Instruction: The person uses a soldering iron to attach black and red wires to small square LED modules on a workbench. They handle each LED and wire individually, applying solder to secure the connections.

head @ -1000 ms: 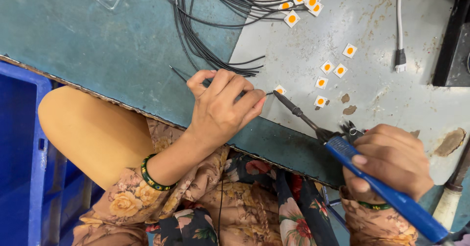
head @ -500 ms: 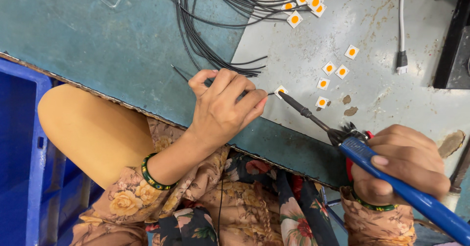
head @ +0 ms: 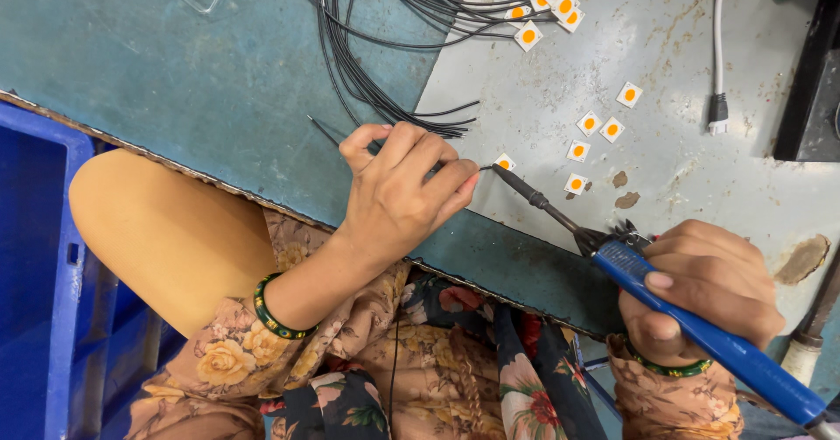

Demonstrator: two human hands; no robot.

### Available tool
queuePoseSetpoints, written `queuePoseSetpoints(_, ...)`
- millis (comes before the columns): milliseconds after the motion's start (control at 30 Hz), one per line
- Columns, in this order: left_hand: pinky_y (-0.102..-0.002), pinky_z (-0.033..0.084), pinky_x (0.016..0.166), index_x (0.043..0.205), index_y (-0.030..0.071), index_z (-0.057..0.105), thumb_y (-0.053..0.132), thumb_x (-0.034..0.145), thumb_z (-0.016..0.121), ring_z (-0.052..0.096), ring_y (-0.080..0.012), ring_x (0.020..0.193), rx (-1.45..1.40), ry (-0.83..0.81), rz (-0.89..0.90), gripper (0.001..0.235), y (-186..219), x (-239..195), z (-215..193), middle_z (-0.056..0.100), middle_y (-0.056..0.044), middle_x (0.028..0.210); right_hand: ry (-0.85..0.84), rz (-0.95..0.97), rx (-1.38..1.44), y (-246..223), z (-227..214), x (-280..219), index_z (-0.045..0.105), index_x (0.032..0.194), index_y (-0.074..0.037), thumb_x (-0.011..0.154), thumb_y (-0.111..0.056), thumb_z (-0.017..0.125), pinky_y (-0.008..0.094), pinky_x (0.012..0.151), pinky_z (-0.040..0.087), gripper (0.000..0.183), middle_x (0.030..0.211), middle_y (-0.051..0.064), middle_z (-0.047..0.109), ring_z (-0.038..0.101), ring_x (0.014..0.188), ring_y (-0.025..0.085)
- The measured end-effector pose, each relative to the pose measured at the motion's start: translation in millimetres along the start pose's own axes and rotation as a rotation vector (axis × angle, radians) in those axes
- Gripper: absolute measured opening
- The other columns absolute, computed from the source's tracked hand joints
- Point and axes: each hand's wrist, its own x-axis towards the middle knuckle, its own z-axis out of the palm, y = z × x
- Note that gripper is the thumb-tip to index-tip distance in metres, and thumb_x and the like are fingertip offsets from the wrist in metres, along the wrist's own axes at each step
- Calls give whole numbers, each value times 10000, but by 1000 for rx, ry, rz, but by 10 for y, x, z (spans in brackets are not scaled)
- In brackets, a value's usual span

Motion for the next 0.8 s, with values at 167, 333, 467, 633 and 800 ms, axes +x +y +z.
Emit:
queuePoseSetpoints(167, -426, 254, 1026, 959, 223, 722, 245, 919, 858, 578, -135, 999, -2, -6, -9, 143, 3, 5, 2, 576, 82, 923, -40, -41, 42, 24, -27, 42, 448, 937, 19, 1047, -377, 622, 359, 438, 488, 446, 605, 100, 545, 583, 481, 251)
queuePoseSetpoints(333, -429, 254, 1027, 963, 227, 720, 250, 921, 855, 578, -137, 1002, 2, -8, -11, 143, 3, 8, 7, 574, 85, 924, -110, 34, 38, -52, -72, 80, 536, 915, -1, 1044, -372, 643, 355, 458, 478, 408, 630, 103, 546, 585, 479, 248)
queuePoseSetpoints(467, -429, 256, 1029, 969, 228, 724, 248, 920, 852, 576, -135, 1000, 9, -6, -9, 138, 4, 6, 8, 574, 86, 925, -58, -54, 40, 35, -52, 56, 447, 940, 9, 1054, -351, 615, 342, 439, 463, 413, 591, 54, 519, 550, 446, 200)
queuePoseSetpoints(633, -430, 255, 1029, 960, 230, 721, 250, 922, 852, 575, -135, 996, 13, -5, -9, 138, -4, 1, 8, 575, 85, 926, 339, 32, 82, 93, -29, -157, 384, 895, -49, 1009, -372, 609, 288, 380, 365, 410, 594, 24, 406, 399, 400, 156)
queuePoseSetpoints(800, -429, 257, 1031, 957, 232, 721, 249, 921, 854, 570, -139, 985, 14, -14, -16, 139, 5, -1, 17, 574, 80, 928, 325, -108, 33, 362, -302, -341, 358, 859, -64, 1070, -318, 529, 268, 398, 313, 372, 644, 32, 346, 315, 417, 131)
